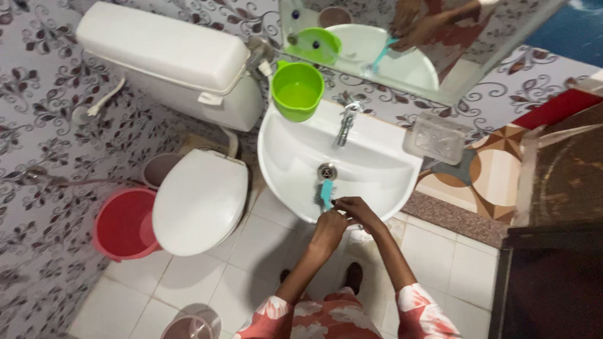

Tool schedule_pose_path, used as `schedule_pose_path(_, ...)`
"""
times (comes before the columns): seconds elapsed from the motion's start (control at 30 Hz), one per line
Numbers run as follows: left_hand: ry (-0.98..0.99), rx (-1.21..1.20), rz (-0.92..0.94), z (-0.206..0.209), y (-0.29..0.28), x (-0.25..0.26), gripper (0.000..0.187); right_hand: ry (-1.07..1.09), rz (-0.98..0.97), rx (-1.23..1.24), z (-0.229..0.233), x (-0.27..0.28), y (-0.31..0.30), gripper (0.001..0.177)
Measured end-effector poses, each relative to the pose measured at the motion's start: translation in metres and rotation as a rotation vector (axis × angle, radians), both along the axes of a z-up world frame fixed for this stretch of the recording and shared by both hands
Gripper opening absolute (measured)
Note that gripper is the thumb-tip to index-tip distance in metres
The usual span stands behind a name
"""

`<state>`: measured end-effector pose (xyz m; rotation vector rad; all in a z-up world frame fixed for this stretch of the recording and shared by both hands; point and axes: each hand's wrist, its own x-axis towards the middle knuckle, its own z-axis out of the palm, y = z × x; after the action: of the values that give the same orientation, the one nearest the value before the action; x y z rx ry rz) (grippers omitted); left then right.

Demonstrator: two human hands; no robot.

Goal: The person scrubs a white bathroom sink with a blue brush, focusing on the basin and drain area. The person repeatedly rinses the brush under running water and continues scrubbing different parts of the sink.

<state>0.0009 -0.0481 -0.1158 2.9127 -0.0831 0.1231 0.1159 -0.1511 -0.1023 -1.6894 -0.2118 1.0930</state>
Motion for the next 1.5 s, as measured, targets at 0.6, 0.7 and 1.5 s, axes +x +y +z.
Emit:
schedule_pose_path(0.6,-0.181,-0.829,0.182,0.089,0.041,-0.109,0.036,-0.177,0.131,-0.026,0.007,0.013,0.066,0.054)
schedule_pose_path(0.7,-0.046,-0.945,0.342,0.088,0.05,-0.135,0.028,-0.26,0.219,-0.147,0.031,0.005,0.065,0.048)
schedule_pose_path(1.5,0.077,-0.987,0.779,0.105,-0.057,-0.164,0.039,-0.556,0.336,-0.014,0.009,0.029,0.1,0.052)
